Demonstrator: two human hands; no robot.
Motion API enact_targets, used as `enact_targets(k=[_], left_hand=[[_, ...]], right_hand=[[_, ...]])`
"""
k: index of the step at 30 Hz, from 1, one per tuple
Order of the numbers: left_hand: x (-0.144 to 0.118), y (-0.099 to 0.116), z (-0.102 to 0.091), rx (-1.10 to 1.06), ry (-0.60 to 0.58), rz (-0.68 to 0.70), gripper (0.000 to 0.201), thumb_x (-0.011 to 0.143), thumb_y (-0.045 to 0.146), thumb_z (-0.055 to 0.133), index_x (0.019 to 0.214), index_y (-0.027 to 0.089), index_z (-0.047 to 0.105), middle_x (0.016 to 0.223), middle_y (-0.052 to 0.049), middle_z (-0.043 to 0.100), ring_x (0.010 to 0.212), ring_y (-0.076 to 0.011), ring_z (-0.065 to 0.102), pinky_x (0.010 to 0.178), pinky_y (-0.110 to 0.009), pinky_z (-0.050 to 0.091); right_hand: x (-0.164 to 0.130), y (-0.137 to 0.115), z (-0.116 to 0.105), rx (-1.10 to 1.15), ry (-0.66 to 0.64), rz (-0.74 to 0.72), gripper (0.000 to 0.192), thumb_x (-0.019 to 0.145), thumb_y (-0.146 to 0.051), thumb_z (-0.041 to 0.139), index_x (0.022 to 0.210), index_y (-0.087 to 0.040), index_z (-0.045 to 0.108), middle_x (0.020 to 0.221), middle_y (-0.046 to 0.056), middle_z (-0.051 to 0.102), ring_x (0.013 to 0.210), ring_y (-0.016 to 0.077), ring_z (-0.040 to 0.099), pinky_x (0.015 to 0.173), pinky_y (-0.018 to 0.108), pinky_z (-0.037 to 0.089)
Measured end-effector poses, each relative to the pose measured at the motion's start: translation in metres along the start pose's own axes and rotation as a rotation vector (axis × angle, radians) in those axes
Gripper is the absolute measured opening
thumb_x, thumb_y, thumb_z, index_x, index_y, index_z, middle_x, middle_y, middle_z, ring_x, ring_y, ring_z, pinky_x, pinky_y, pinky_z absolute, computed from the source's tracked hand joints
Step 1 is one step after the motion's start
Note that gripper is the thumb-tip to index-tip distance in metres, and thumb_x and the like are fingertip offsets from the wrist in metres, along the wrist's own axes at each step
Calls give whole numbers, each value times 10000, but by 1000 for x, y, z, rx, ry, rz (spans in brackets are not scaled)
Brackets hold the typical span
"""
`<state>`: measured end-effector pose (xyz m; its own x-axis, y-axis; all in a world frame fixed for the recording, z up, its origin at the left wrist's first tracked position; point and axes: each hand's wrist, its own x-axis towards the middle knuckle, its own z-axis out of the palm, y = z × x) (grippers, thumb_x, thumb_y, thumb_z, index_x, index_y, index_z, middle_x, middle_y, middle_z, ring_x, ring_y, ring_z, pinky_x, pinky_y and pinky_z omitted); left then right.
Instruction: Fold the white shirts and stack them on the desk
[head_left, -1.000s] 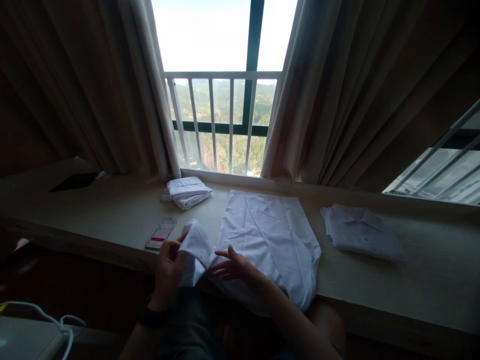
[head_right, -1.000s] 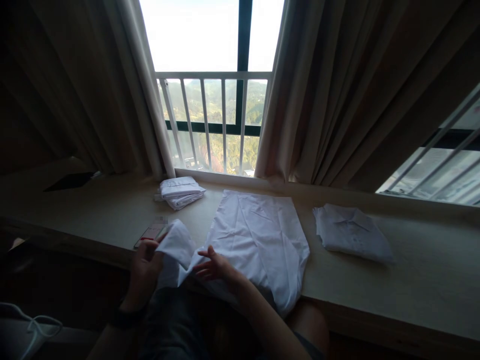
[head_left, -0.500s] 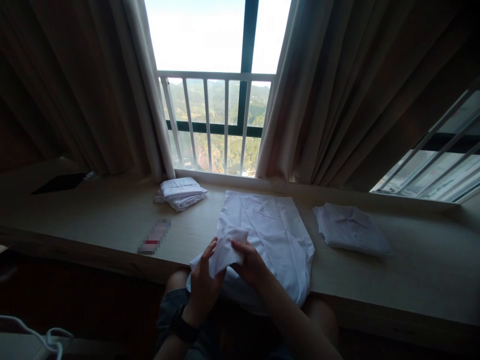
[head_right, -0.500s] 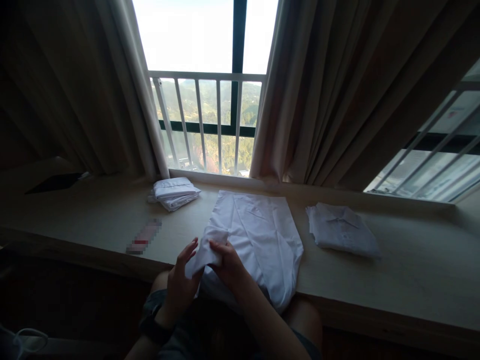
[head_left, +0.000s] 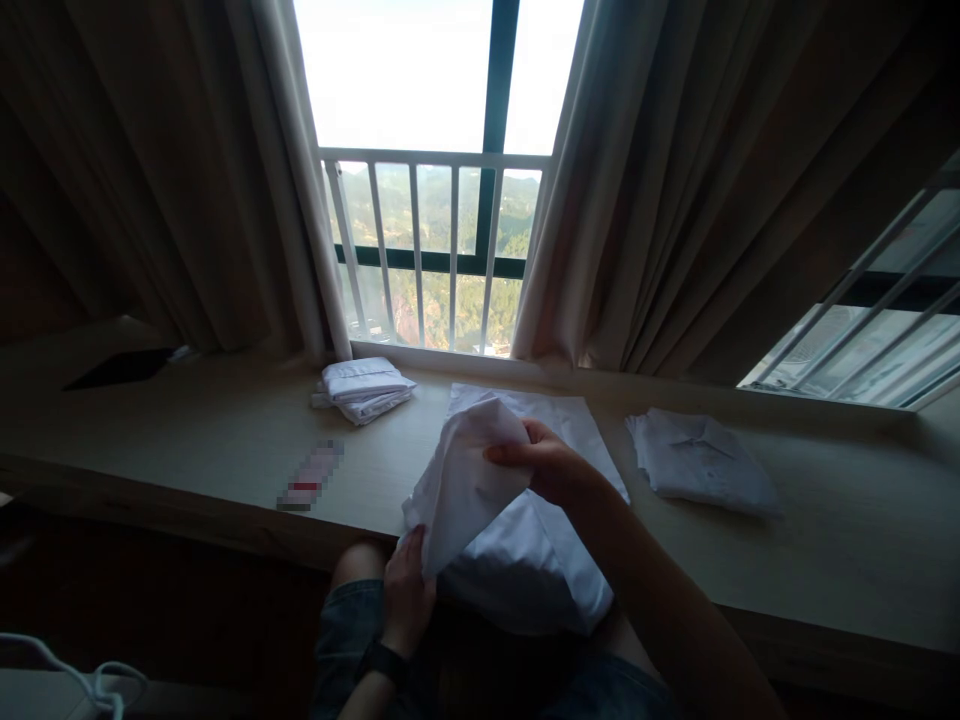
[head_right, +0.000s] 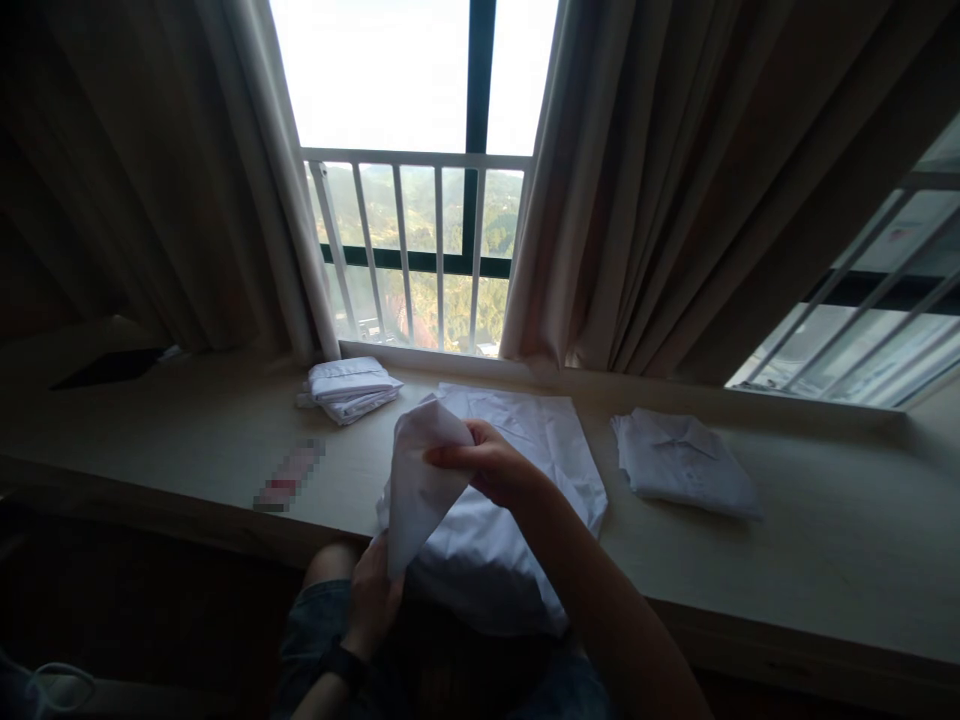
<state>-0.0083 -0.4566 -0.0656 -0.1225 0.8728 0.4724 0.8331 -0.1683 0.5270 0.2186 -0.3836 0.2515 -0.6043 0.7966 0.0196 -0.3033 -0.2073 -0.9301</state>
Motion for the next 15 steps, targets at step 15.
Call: enact_targets(k=[15], left_hand=[[-4,-19,-4,-127,275,-52,427,942,194,429,1347,205,565,1180,-110,606,1119,-257,607,979,-437,522]], right_hand=[[-16,-80,-86,-57,492,-358,237,545,-197,698,782,-207,699,791,31,709,779,237,667,702,350,563]])
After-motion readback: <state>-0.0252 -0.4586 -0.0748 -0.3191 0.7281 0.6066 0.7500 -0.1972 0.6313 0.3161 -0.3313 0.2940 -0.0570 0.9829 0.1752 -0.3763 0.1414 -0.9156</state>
